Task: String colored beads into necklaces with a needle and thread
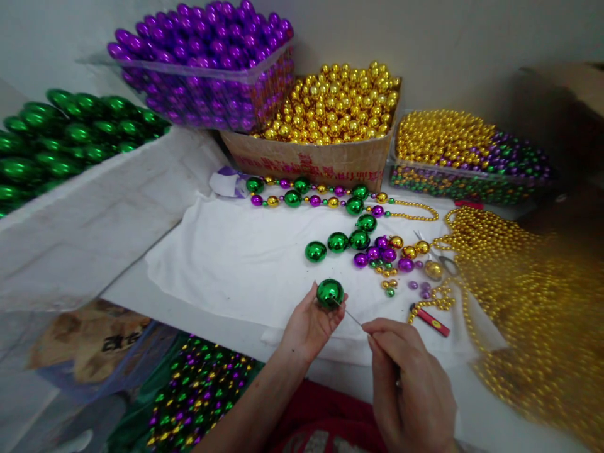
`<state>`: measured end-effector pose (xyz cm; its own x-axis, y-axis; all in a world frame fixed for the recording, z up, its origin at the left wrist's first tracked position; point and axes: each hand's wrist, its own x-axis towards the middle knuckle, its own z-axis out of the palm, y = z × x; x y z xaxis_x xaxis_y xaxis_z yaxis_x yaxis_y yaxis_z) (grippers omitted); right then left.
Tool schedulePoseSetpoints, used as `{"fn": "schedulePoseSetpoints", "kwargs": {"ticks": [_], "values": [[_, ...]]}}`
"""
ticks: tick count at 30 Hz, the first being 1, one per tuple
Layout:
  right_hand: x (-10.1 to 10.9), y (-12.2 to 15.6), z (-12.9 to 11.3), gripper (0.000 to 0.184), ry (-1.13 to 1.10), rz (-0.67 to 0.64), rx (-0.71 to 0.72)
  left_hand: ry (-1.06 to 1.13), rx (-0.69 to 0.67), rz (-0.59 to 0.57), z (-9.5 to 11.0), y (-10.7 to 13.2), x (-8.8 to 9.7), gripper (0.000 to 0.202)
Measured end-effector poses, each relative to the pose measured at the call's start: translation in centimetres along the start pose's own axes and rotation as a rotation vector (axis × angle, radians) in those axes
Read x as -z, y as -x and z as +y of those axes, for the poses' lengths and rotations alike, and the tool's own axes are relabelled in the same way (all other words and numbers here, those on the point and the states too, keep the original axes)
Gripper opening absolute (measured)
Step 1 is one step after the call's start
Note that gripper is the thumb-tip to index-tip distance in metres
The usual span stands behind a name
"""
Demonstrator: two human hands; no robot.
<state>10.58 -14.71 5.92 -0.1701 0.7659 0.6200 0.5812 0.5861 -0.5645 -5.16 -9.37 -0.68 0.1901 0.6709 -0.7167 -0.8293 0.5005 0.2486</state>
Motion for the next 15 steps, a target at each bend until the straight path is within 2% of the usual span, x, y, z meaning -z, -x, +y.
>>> {"fn": "schedulePoseSetpoints", "kwargs": {"ticks": [5,15], "values": [[-0.1,0.3,0.0,0.025,0.027,-0.02,-0.004,0.0,0.003,0.004,-0.1,-0.1,0.0,0.034],[-3.2,-0.4,1.2,0.022,-0.005,-0.059,-0.041,-0.007,0.009,-0.042,-0.3,0.0,0.0,0.036]]}}
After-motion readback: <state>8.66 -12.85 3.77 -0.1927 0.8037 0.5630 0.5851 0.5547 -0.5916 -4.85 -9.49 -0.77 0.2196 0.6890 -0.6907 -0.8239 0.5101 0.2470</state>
